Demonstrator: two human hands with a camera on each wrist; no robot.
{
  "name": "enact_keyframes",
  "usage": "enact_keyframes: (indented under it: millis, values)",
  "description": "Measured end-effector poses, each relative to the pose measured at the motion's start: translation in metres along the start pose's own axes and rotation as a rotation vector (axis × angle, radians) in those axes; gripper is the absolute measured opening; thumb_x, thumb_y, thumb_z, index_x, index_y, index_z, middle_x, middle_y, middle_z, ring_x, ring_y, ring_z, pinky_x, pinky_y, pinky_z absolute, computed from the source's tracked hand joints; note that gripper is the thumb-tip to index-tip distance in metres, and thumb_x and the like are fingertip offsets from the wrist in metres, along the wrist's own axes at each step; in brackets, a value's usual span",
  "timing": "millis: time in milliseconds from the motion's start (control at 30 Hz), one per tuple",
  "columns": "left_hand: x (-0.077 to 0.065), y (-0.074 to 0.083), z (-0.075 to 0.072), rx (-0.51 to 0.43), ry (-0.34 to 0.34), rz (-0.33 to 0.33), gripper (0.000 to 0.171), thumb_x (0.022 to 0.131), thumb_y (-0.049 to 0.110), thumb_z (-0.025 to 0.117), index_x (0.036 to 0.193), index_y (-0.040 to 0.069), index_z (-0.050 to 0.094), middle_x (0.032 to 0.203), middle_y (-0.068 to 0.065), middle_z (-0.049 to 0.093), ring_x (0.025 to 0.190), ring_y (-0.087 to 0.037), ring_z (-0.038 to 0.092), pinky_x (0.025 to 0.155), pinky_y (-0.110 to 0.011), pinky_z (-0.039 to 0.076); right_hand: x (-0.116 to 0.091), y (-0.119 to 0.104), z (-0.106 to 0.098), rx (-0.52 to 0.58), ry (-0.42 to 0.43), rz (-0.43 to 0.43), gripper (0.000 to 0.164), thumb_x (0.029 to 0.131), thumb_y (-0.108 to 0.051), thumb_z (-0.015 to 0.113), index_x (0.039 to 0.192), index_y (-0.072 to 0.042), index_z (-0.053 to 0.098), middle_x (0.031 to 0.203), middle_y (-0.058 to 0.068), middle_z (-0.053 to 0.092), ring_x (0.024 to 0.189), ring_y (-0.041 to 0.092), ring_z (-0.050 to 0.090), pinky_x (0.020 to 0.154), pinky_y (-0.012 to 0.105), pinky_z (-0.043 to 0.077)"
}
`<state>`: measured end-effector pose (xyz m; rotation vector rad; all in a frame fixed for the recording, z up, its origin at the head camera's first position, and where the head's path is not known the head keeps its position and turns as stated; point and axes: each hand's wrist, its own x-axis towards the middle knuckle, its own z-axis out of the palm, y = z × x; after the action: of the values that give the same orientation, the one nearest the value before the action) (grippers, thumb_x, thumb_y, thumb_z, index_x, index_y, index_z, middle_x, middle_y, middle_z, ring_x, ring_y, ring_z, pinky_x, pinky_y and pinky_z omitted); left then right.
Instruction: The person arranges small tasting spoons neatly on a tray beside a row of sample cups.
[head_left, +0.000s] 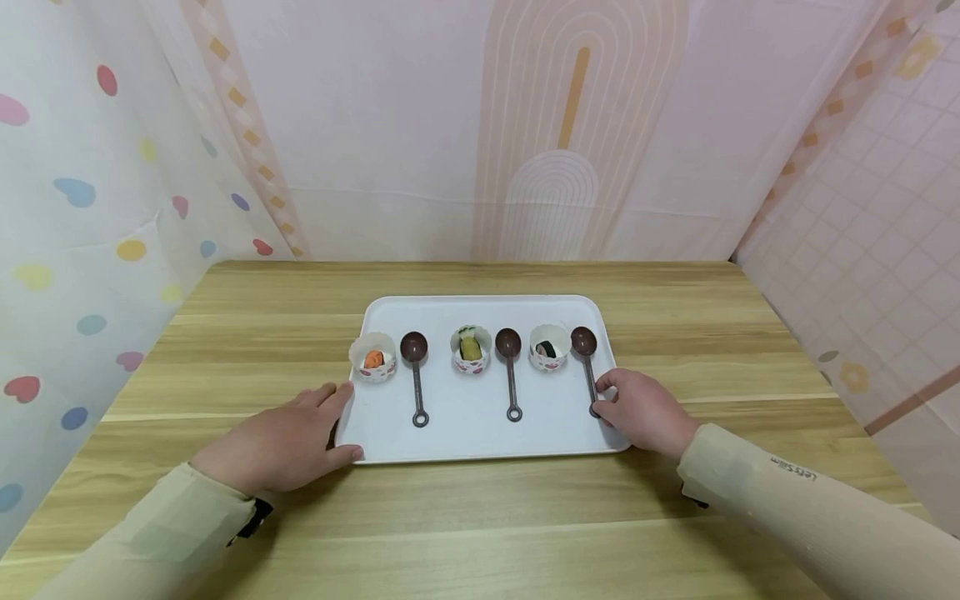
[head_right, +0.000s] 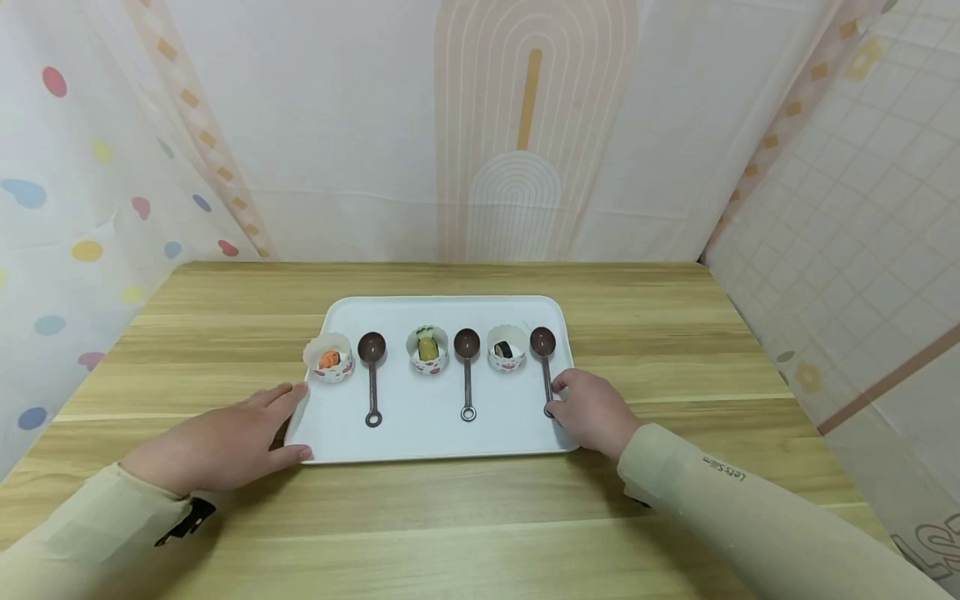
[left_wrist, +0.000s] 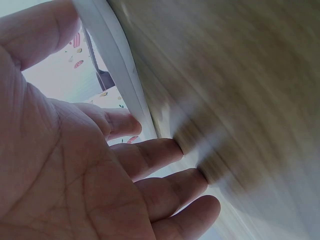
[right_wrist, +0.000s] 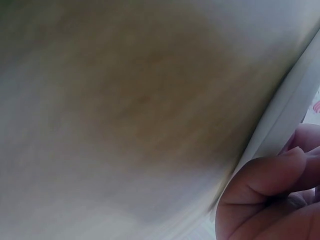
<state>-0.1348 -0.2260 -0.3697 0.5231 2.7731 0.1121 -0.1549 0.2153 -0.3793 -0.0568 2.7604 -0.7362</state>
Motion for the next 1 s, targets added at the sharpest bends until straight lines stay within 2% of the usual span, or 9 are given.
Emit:
enact_keyframes:
  millis: [233,467,600,733,833,1000]
  values:
    - [0.0,-0.001,0.0,-0.01,0.006,0.002,0.098,0.098,0.063,0.063,0.161,-0.006,0.033,0.158,-0.037,0.041,0.144,-0.054,0.045,0.108,-0.066,0.048,0.001,0.002,-0.001,0.008,0.004,-0.022,0.029,0.097,-0.016,0.071,0.12,0.002,0.069,0.089,0.008,0.075,0.079,0.017,0.067,0.066,0.031,0.055]
    - [0.0,-0.001,-0.001,-0.021,0.001,-0.003,0.099,0.097,0.063,0.064,0.161,-0.005,0.032,0.158,-0.037,0.04,0.143,-0.054,0.047,0.108,-0.065,0.049,0.0,0.0,-0.004,0.034,-0.016,0.023,0.036,0.101,-0.019,0.068,0.128,0.003,0.066,0.095,0.01,0.075,0.082,0.019,0.067,0.067,0.031,0.056]
    - [0.0,-0.002,-0.003,-0.03,-0.009,-0.009,0.102,0.096,0.066,0.065,0.161,-0.005,0.033,0.158,-0.036,0.041,0.14,-0.052,0.051,0.107,-0.065,0.05,-0.001,-0.002,-0.009,0.031,0.007,0.017,0.04,0.105,-0.024,0.063,0.134,0.004,0.062,0.098,0.012,0.075,0.08,0.02,0.066,0.064,0.031,0.056]
    - [0.001,-0.002,-0.009,-0.054,-0.02,-0.024,0.102,0.095,0.068,0.065,0.162,-0.002,0.032,0.16,-0.033,0.042,0.139,-0.052,0.053,0.105,-0.066,0.051,0.001,-0.003,-0.014,-0.008,0.07,-0.038,0.041,0.107,-0.026,0.06,0.135,0.003,0.062,0.096,0.012,0.074,0.073,0.018,0.063,0.063,0.031,0.052]
    - [0.0,-0.001,-0.017,-0.074,0.036,-0.025,0.095,0.096,0.065,0.066,0.16,0.001,0.036,0.154,-0.03,0.05,0.134,-0.049,0.058,0.1,-0.066,0.053,0.003,-0.005,-0.018,-0.03,0.129,-0.085,0.041,0.108,-0.027,0.058,0.136,0.002,0.063,0.098,0.011,0.074,0.075,0.018,0.063,0.068,0.033,0.053]
    - [0.005,0.008,-0.033,-0.079,0.196,-0.005,0.071,0.101,0.055,0.065,0.151,0.007,0.05,0.144,-0.018,0.064,0.123,-0.039,0.068,0.096,-0.062,0.055,0.004,-0.007,-0.023,-0.05,0.228,-0.17,0.042,0.108,-0.027,0.057,0.137,0.003,0.063,0.112,0.016,0.073,0.092,0.027,0.068,0.084,0.045,0.057]
